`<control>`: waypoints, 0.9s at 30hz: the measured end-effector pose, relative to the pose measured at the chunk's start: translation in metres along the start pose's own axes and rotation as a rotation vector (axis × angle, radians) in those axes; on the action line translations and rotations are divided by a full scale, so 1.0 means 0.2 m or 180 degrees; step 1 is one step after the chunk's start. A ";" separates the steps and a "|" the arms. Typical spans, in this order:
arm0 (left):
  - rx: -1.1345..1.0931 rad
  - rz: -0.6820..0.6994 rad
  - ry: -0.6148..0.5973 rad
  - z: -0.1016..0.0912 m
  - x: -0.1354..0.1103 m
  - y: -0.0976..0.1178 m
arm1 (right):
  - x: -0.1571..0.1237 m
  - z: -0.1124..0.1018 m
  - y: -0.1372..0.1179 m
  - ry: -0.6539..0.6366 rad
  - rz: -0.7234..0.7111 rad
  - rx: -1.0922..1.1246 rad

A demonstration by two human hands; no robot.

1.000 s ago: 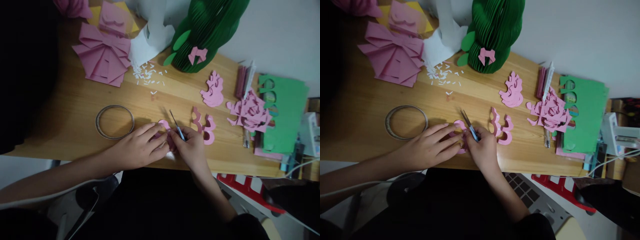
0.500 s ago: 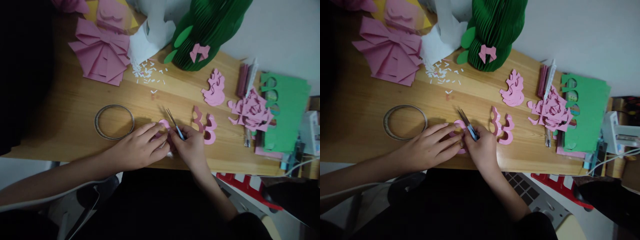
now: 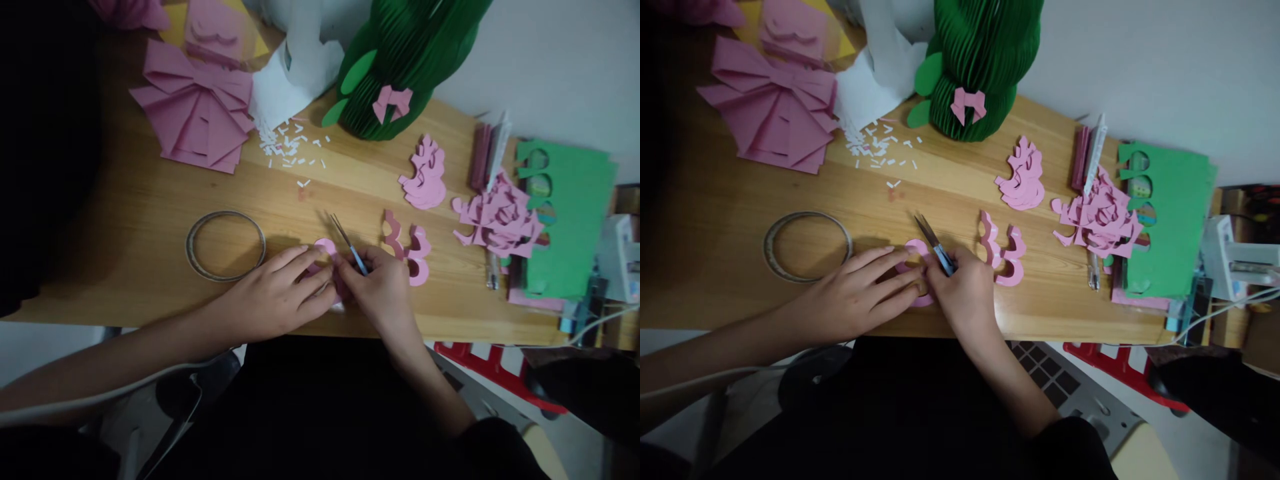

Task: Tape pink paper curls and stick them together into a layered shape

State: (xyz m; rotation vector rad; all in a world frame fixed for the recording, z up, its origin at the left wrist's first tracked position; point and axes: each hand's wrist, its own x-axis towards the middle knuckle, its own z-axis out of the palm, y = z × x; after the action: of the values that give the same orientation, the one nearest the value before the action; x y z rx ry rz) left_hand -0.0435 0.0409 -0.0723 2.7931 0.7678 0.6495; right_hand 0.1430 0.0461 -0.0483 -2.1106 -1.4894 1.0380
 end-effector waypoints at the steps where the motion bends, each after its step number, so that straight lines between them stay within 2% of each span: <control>1: 0.0048 0.0017 0.0002 0.00 0.00 0.00 | 0.00 0.00 0.01 -0.0020 0.0029 0.0050; 4: -0.0142 -0.0076 -0.0017 0.00 0.01 -0.01 | 0.00 0.00 0.03 0.0047 -0.0001 0.0166; 7: -0.0690 -0.0375 -0.0095 -0.02 0.02 -0.01 | -0.01 0.01 0.05 0.0156 -0.0062 0.0300; 15: -0.1867 -0.1155 -0.0091 -0.12 0.05 0.01 | -0.09 -0.05 0.05 -0.0572 0.0188 0.1853; 19: -0.2134 -0.1197 -0.0142 -0.14 0.06 0.01 | -0.12 -0.08 0.04 -0.0844 0.0239 0.2206; 27: -0.2169 -0.1183 -0.0281 -0.15 0.08 0.03 | -0.13 -0.11 0.03 -0.0913 0.0296 0.2353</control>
State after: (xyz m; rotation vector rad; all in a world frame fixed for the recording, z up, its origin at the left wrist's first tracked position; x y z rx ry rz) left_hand -0.0410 0.0458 -0.0380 1.9874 0.8236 0.5737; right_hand 0.1579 0.0217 -0.0286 -1.5497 -0.8946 1.6635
